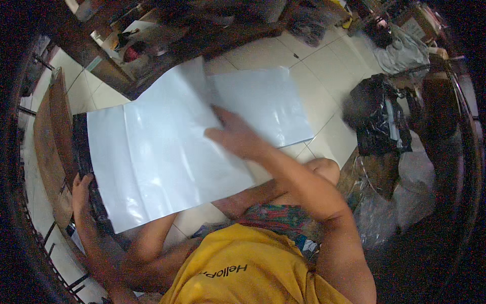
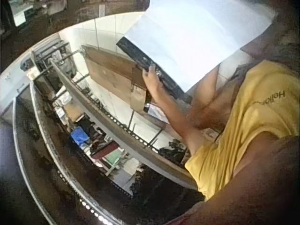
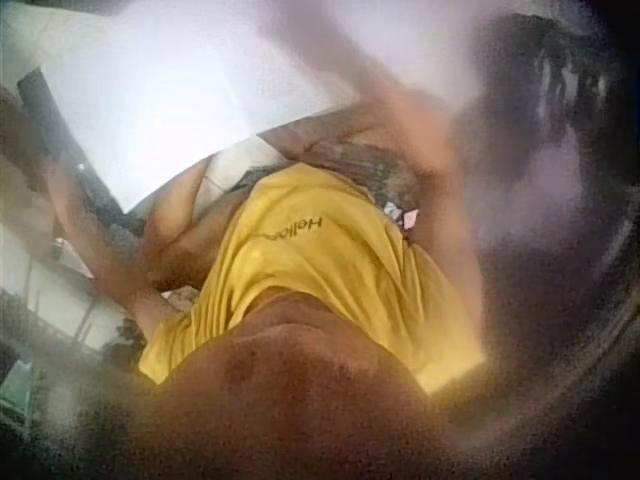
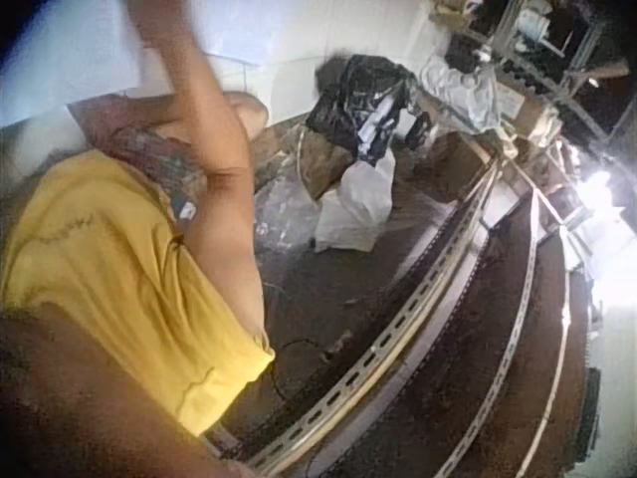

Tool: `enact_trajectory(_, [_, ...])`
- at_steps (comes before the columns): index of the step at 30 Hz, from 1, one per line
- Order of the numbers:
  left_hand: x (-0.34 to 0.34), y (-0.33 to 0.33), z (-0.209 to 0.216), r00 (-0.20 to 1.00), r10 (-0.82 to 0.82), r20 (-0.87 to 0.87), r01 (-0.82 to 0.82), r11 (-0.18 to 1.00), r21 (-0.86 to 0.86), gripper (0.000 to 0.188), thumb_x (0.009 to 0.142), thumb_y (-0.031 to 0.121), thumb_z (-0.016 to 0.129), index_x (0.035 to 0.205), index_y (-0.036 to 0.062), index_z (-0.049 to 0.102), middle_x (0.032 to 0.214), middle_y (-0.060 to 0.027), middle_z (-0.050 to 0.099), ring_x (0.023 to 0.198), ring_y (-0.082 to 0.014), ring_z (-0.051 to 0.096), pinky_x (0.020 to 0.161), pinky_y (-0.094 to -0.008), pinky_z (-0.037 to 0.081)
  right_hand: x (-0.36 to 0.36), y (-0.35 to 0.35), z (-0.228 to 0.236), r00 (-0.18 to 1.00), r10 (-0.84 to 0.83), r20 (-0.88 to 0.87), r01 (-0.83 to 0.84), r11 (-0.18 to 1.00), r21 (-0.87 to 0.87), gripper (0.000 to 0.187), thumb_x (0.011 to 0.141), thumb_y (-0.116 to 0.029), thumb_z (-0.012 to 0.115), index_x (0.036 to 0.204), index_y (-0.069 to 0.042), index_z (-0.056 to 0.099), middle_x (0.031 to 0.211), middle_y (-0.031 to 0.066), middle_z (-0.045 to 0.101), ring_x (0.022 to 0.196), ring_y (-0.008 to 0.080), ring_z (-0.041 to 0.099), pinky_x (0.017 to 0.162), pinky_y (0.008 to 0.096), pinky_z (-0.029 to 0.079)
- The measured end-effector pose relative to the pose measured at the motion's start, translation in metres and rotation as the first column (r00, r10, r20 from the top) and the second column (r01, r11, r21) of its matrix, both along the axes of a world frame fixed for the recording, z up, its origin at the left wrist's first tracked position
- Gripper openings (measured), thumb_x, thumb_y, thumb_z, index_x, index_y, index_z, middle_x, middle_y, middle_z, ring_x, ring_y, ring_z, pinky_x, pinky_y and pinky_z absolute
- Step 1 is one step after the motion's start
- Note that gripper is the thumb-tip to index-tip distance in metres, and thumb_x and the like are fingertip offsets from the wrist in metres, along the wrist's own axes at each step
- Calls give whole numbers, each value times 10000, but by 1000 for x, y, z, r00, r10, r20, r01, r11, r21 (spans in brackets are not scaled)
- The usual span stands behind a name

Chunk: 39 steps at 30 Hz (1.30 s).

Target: The person sits on the floor and repeatedly pulls white poly mailers from a cylindrical container, flattens them on the floor, and stacks them. The person handles the mailers one at a time, smoothing and folding them before placing them in a growing pile.

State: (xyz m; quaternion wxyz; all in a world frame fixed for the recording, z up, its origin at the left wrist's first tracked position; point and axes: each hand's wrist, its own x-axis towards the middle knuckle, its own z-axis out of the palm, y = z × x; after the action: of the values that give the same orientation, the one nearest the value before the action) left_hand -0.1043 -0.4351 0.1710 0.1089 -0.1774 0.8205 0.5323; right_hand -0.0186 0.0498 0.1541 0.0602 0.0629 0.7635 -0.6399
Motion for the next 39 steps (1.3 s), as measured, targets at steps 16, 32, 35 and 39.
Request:
enact_trajectory(16, [-14, 317, -98, 970, -230, -78, 242, 894, 377, 144, 916, 71, 573, 1036, 2, 614, 806, -26, 626, 658, -121, 555, 612, -291, 463, 19, 283, -35, 969, -175, 174, 193, 977, -94, 551, 892, -74, 623, 1426, -55, 490, 1138, 62, 672, 940, 133, 656, 868, 293, 549])
enact_trajectory(32, [-21, 348, -153, 984, -178, -11, 170, 917, 361, 144, 952, 77, 581, 1078, 34, 635, 862, -24, 664, 702, -112, 586, 637, -285, 479, 22, 325, -114, 945, -177, 274, 240, 946, -218, 571, 869, -111, 618, 1421, -49, 484, 1214, 99, 646, 1048, 195, 641, 959, 335, 498])
enact_trajectory(35, [-20, 352, -167, 987, -163, -12, 157, 924, 349, 134, 947, 83, 587, 1061, 37, 641, 843, -21, 658, 687, -114, 581, 623, -286, 477, 22, 332, -130, 937, -146, 318, 217, 955, -203, 536, 868, -114, 623, 1385, -37, 506, 1185, 105, 652, 1040, 202, 641, 957, 341, 492])
enact_trajectory(39, [-24, 350, -182, 984, -153, 95, 110, 927, 359, 143, 934, 109, 593, 1063, 56, 620, 823, -11, 607, 687, -138, 571, 633, -309, 483, 26, 338, -154, 949, -158, 274, 205, 967, -150, 490, 864, -134, 649, 1329, -26, 540, 1135, 111, 666, 1014, 222, 647, 926, 367, 505])
